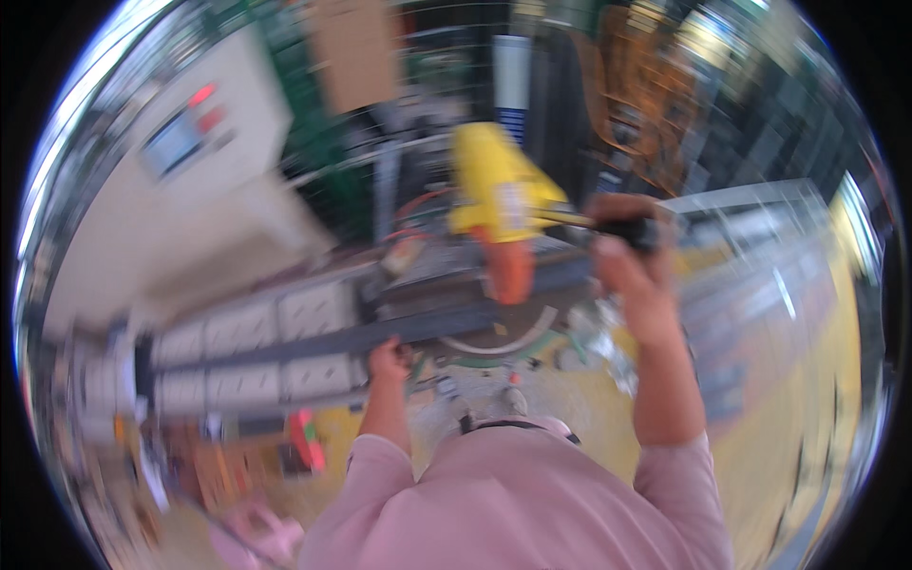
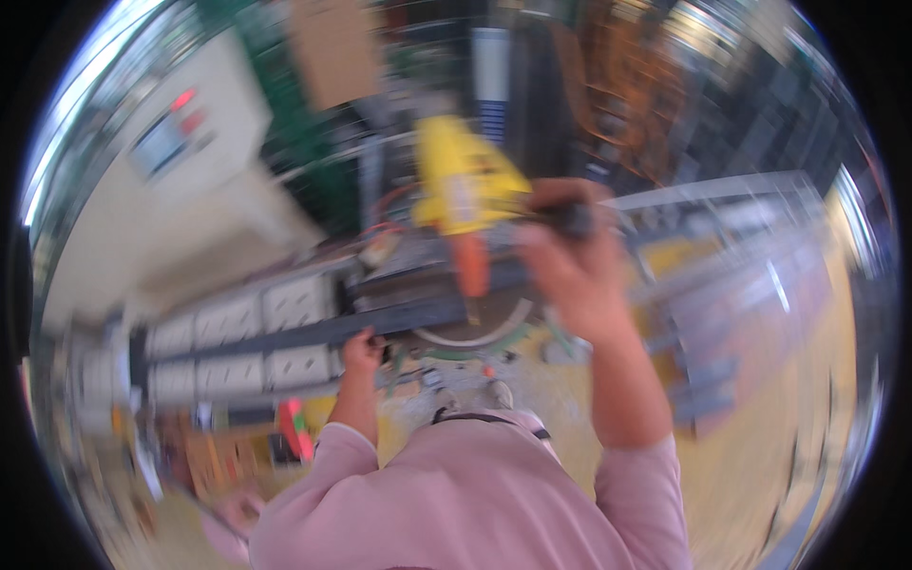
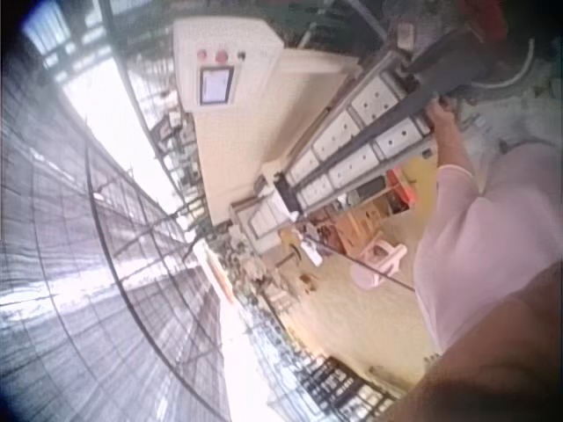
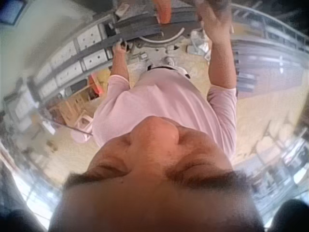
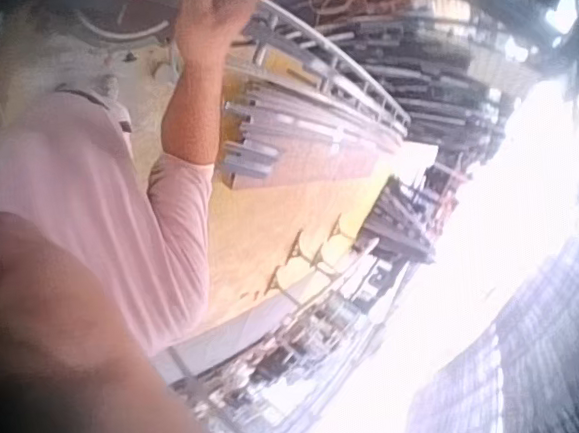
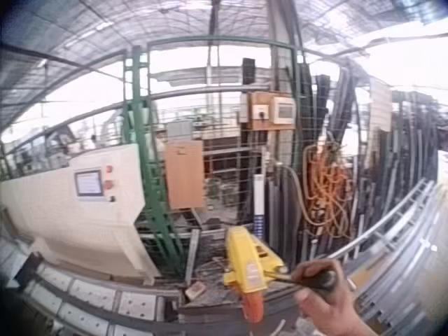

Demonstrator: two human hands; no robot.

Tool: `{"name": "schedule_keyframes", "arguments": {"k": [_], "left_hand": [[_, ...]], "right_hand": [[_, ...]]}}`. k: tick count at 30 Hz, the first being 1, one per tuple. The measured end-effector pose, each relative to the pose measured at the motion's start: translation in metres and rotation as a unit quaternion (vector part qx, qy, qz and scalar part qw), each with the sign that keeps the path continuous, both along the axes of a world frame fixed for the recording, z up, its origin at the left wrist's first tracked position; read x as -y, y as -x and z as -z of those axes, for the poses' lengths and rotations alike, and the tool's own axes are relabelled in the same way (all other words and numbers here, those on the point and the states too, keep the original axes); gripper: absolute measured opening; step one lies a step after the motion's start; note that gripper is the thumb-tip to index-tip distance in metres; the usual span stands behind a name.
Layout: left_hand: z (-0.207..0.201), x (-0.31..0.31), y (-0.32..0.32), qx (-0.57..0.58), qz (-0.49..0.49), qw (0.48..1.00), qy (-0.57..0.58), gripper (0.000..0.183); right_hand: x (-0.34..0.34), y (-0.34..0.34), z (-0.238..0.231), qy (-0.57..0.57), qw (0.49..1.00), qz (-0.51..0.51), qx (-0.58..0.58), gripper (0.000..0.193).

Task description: The person positions metal profiles on a specialized cutting machine, operates the touch-screen control panel to set parameters, and uses a circular saw to cut the profiles to length. The person then moves the cut pieces and organizes them on a nearby stack.

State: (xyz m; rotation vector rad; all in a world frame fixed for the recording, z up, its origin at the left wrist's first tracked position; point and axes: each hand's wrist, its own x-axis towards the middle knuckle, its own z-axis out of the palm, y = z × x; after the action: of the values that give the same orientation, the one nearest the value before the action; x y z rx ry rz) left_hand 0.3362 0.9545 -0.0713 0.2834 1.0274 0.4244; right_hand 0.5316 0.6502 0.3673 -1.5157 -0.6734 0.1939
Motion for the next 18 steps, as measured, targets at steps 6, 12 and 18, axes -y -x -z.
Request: {"name": "schedule_keyframes", "arguments": {"k": [6,12,18], "left_hand": [[-0.041,0.065,0.070,-0.063,-0.016,0.990,-0.128,0.011],[-0.077,0.109,0.082,-0.134,-0.032,0.973,-0.188,0.022],[-0.084,0.062,0.091,-0.155,-0.401,0.893,-0.135,0.036]], "right_hand": [[-0.019,0.057,0.162,0.171,0.942,-0.137,0.256,0.061],[-0.036,0.087,0.295,0.497,0.696,-0.336,0.396,0.056],[-0.019,0.052,0.276,0.511,0.713,-0.398,0.269,0.052]]}}
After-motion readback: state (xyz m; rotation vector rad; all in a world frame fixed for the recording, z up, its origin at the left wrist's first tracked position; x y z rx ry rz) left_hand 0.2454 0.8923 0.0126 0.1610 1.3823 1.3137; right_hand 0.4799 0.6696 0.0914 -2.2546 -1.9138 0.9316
